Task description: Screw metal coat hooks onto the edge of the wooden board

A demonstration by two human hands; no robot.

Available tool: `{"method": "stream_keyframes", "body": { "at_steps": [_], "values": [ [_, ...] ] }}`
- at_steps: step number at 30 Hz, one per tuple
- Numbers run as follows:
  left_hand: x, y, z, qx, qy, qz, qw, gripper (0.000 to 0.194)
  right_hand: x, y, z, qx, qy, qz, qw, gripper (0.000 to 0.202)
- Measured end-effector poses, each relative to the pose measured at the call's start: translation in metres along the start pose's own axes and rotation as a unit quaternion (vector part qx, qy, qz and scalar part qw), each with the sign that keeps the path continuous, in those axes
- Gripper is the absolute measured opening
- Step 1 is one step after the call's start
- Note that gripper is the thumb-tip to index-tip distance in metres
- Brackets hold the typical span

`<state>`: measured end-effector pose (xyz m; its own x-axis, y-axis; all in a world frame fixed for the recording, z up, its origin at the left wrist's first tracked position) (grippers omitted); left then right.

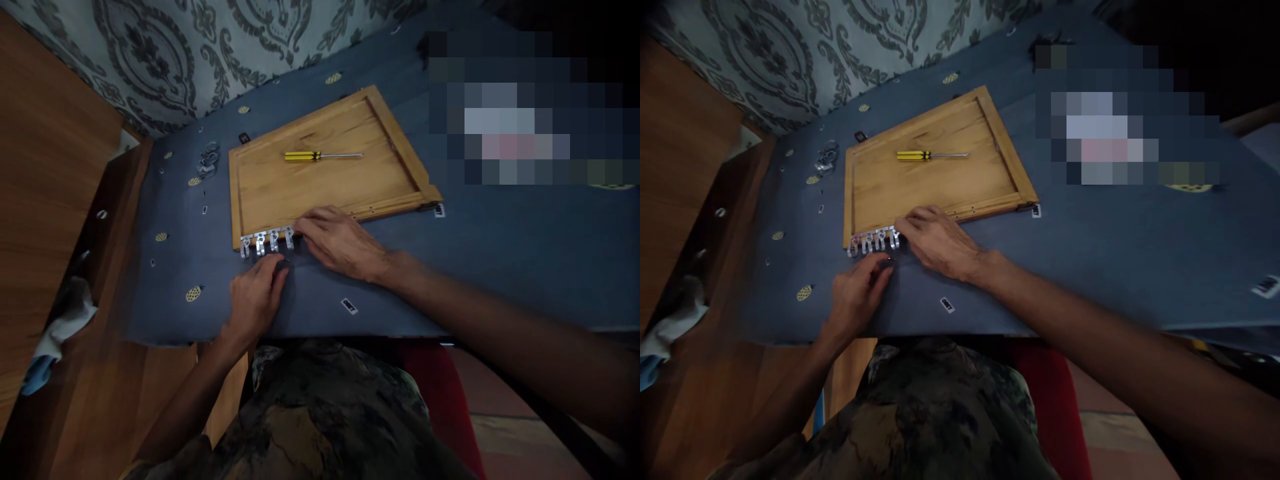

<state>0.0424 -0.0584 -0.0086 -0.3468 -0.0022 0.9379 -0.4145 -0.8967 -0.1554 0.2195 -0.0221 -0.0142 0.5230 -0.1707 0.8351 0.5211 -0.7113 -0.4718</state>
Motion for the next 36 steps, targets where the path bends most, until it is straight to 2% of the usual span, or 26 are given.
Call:
{"method": "stream_keyframes", "body": {
  "at_steps": [3,9,17,21,30,33,36],
  "values": [
    [-0.001,0.001,0.003,-0.022,-0.019,0.021,0.999,0.023,0.0,0.0,0.0,0.001,0.001,0.001,1.0,0.026],
    [0.001,0.002,0.004,-0.032,-0.003,0.018,0.999,0.018,-0.001,0.0,0.0,-0.005,0.019,-0.006,1.0,0.025],
    [0.004,0.003,-0.004,0.012,0.079,0.004,0.997,0.013,-0.002,0.0,0.001,-0.002,0.008,-0.003,1.0,0.026],
    [0.003,0.001,-0.003,0.011,0.069,0.0,0.998,0.011,-0.001,0.0,0.001,-0.004,0.01,0.001,1.0,0.025],
    [-0.003,0.005,0.001,-0.031,-0.01,0.003,0.999,0.019,-0.002,0.0,0.001,-0.002,0.017,-0.005,1.0,0.024],
    [0.011,0.0,0.001,-0.05,0.003,0.017,0.999,0.02,-0.001,0.0,0.0,0.002,0.016,-0.005,1.0,0.025],
    [0.038,-0.022,0.002,-0.069,0.067,0.02,0.995,0.016,0.001,0.0,-0.001,-0.001,0.015,-0.005,1.0,0.025]
  ]
}}
Point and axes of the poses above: each hand's wrist, its own y-axis away from the middle knuckle, its own x-axis out of the back of the hand, z = x × y, the point moved 5 cm from there along -y, towards the middle knuckle, and after that the axes turned 3 degrees about y, right-handed, at the moved point
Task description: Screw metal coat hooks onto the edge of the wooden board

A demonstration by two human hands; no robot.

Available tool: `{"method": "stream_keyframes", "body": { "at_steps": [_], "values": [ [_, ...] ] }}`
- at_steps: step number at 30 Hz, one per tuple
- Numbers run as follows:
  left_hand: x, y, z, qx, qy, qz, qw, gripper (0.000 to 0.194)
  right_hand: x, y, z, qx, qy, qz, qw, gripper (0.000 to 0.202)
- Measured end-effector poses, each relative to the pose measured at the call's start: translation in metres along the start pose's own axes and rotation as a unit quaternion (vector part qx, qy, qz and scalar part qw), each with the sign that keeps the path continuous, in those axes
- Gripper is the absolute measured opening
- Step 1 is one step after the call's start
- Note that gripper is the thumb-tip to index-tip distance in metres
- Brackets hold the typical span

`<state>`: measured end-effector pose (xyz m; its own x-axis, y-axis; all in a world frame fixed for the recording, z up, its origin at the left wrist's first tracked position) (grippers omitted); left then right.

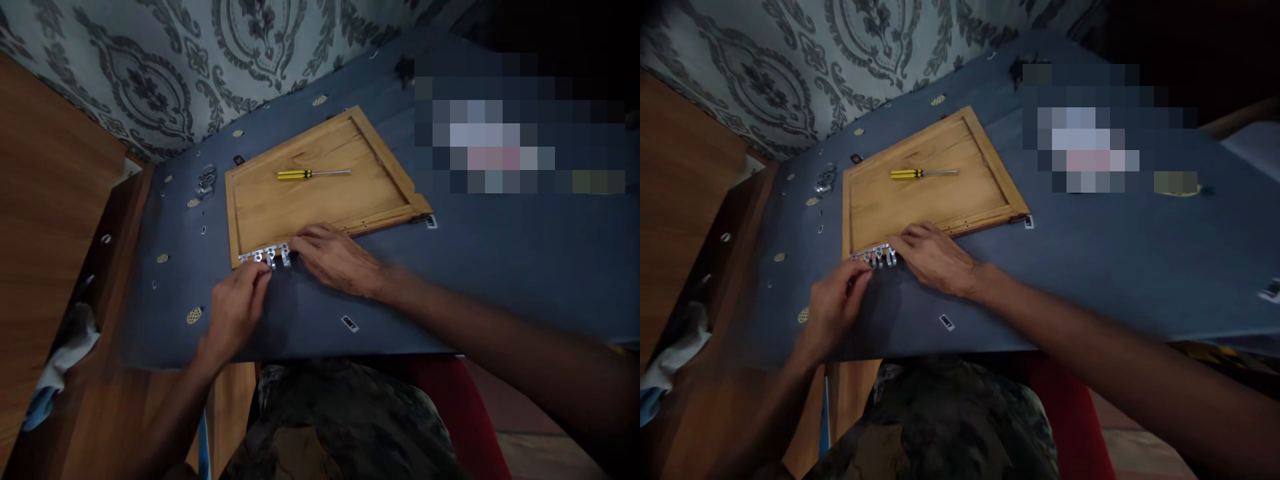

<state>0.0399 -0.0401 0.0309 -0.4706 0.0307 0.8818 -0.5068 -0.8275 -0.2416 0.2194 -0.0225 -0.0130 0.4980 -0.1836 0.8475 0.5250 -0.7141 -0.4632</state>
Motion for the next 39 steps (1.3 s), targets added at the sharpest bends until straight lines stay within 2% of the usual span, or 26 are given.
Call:
{"method": "stream_keyframes", "body": {
  "at_steps": [3,5,9,11,13,18,27,34,39],
  "values": [
    [0.019,-0.037,-0.004,-0.006,0.048,-0.044,0.998,0.014,0.0,0.0,0.0,-0.007,-0.003,-0.007,1.0,0.025],
    [0.021,-0.063,-0.009,-0.026,0.076,-0.096,0.992,0.014,0.0,-0.001,0.0,-0.01,-0.01,-0.011,1.0,0.026],
    [0.004,-0.098,-0.02,-0.054,0.104,-0.243,0.963,0.014,-0.002,-0.001,0.0,-0.006,-0.015,-0.013,1.0,0.025],
    [-0.006,-0.105,-0.024,-0.044,0.122,-0.311,0.941,0.016,-0.002,-0.002,0.0,0.0,-0.015,-0.004,1.0,0.025],
    [-0.012,-0.107,-0.025,-0.029,0.136,-0.35,0.927,0.018,-0.002,-0.001,0.0,0.002,-0.015,0.004,1.0,0.027],
    [-0.015,-0.11,-0.024,-0.004,0.149,-0.377,0.914,0.013,-0.002,0.0,0.001,0.002,-0.011,0.006,1.0,0.026],
    [-0.017,-0.119,-0.02,-0.042,0.124,-0.412,0.902,0.014,-0.002,0.0,0.0,0.006,0.009,0.005,1.0,0.026],
    [-0.02,-0.126,-0.017,-0.047,0.132,-0.445,0.885,0.009,-0.001,-0.001,0.0,-0.003,-0.002,-0.006,1.0,0.025],
    [-0.025,-0.13,-0.018,-0.059,0.126,-0.446,0.884,0.011,0.0,-0.001,0.0,-0.002,-0.007,0.0,1.0,0.025]
  ]
}}
Point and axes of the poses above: each hand's wrist, its own y-axis away from the middle knuckle, its own x-axis out of the back of the hand, z = x × y, the point moved 5 cm from there along -y, towards the middle knuckle, and after that the axes turned 3 degrees about y, right-handed, at the moved point
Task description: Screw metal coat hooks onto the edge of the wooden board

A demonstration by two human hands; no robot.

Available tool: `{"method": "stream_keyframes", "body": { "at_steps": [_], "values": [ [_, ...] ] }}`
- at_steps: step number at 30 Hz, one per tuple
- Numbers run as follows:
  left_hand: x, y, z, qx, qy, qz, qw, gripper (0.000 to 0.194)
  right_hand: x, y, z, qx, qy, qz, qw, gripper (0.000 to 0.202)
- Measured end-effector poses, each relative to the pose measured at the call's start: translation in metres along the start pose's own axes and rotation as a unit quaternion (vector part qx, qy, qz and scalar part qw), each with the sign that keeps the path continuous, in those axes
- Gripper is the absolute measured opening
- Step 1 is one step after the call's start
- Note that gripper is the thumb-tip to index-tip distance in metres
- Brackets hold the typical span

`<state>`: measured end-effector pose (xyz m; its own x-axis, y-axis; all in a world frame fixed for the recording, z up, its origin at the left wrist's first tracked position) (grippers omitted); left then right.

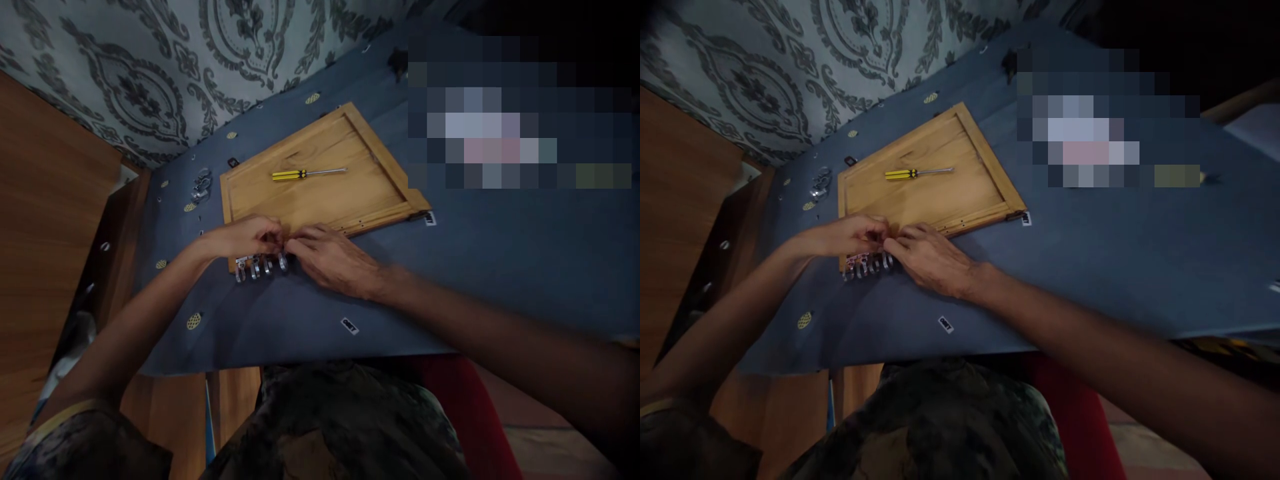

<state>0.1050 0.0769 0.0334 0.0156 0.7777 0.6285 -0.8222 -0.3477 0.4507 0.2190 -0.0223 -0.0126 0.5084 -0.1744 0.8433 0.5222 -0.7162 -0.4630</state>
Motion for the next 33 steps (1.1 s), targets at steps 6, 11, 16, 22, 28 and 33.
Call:
{"method": "stream_keyframes", "body": {
  "at_steps": [6,11,16,22,28,33],
  "values": [
    [-0.001,-0.001,-0.002,0.007,0.046,-0.006,0.999,0.017,-0.001,-0.001,0.0,-0.003,0.017,-0.003,1.0,0.025],
    [-0.002,-0.001,-0.007,0.021,0.067,-0.003,0.998,0.019,-0.001,-0.001,0.0,-0.003,0.013,-0.005,1.0,0.025],
    [-0.003,-0.001,-0.012,0.029,0.075,0.012,0.997,0.015,0.0,-0.001,-0.001,0.002,0.015,-0.005,1.0,0.028],
    [-0.004,-0.002,-0.015,0.038,0.081,0.01,0.996,0.017,0.0,0.0,-0.001,0.002,0.01,0.005,1.0,0.027],
    [-0.003,0.0,-0.013,0.047,0.108,-0.001,0.993,0.018,-0.001,-0.001,0.0,0.0,0.012,-0.005,1.0,0.026],
    [-0.005,0.015,-0.011,0.041,0.136,0.042,0.989,0.029,-0.002,-0.001,0.0,0.0,0.007,-0.011,1.0,0.023]
  ]
}}
Point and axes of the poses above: each hand's wrist, its own y-axis away from the middle knuckle, its own x-axis out of the back of the hand, z = x × y, the point moved 5 cm from there along -y, towards the middle knuckle, and after that the axes turned 3 degrees about y, right-handed, at the moved point
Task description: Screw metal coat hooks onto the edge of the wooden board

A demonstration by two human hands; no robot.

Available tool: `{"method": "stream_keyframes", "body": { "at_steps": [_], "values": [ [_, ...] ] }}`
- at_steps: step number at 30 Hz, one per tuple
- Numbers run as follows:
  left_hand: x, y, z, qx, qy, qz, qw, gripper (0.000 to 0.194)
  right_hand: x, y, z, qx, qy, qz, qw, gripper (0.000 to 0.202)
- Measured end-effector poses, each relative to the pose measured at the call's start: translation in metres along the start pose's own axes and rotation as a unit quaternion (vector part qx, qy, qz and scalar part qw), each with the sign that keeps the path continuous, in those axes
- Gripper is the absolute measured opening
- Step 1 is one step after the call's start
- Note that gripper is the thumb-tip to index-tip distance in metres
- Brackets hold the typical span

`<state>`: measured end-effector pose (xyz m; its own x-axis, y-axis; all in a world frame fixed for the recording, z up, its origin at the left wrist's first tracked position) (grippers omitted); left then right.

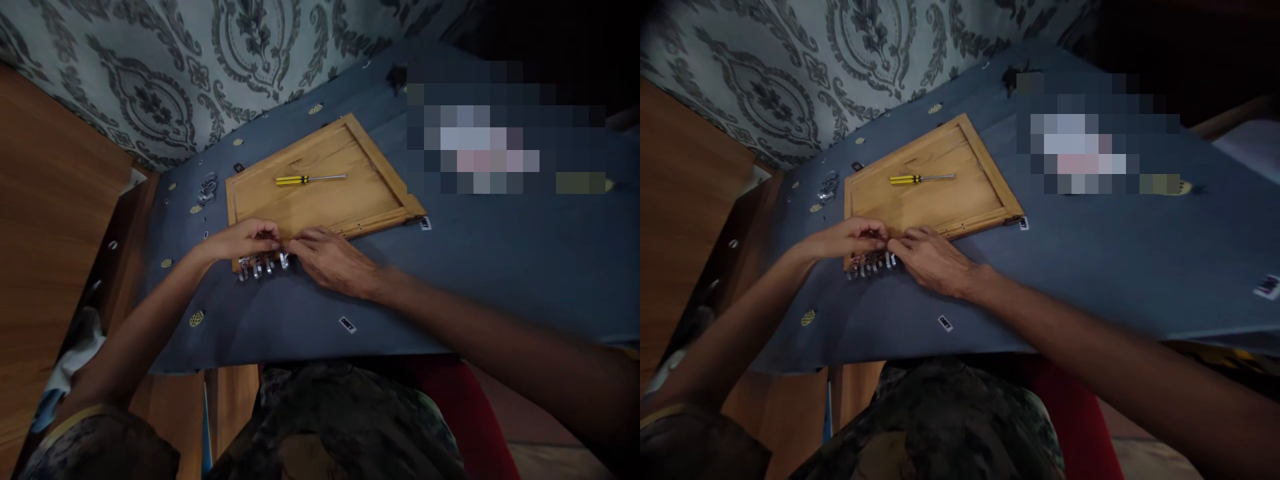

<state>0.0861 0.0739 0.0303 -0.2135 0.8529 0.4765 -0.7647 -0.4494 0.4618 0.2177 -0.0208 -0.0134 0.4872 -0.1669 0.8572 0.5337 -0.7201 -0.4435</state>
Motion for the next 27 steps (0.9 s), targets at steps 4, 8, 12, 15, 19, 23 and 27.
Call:
{"method": "stream_keyframes", "body": {
  "at_steps": [4,8,12,15,19,23,27],
  "values": [
    [-0.009,0.024,0.0,-0.051,-0.012,0.126,0.991,0.04,0.0,0.0,0.0,0.0,-0.005,0.004,1.0,0.024],
    [-0.03,0.042,0.0,-0.075,-0.173,0.239,0.952,0.041,0.001,0.001,0.0,0.001,-0.007,0.008,1.0,0.027],
    [-0.047,0.044,-0.006,-0.067,-0.262,0.3,0.915,0.048,0.002,0.003,0.001,0.004,-0.033,0.031,0.999,0.031],
    [-0.053,0.041,-0.01,-0.075,-0.29,0.327,0.896,0.046,0.001,0.004,0.002,0.006,-0.038,0.046,0.998,0.03],
    [-0.054,0.038,-0.014,-0.078,-0.285,0.333,0.896,0.042,0.0,0.005,0.003,0.005,-0.041,0.049,0.998,0.031],
    [-0.055,0.038,-0.017,-0.067,-0.277,0.34,0.896,0.043,-0.001,0.004,0.003,0.004,-0.058,0.044,0.997,0.036],
    [-0.056,0.038,-0.019,-0.06,-0.276,0.348,0.894,0.043,-0.001,0.005,0.004,-0.001,-0.05,0.05,0.998,0.03]
  ]
}}
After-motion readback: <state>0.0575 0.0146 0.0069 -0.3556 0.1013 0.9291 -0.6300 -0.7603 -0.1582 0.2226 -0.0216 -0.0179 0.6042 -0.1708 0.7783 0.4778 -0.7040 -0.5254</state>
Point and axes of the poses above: each hand's wrist, its own y-axis away from the middle knuckle, its own x-axis out of the back of the hand, z = x × y, the point moved 5 cm from there along -y, towards the middle knuckle, and after that the axes turned 3 degrees about y, right-handed, at the moved point
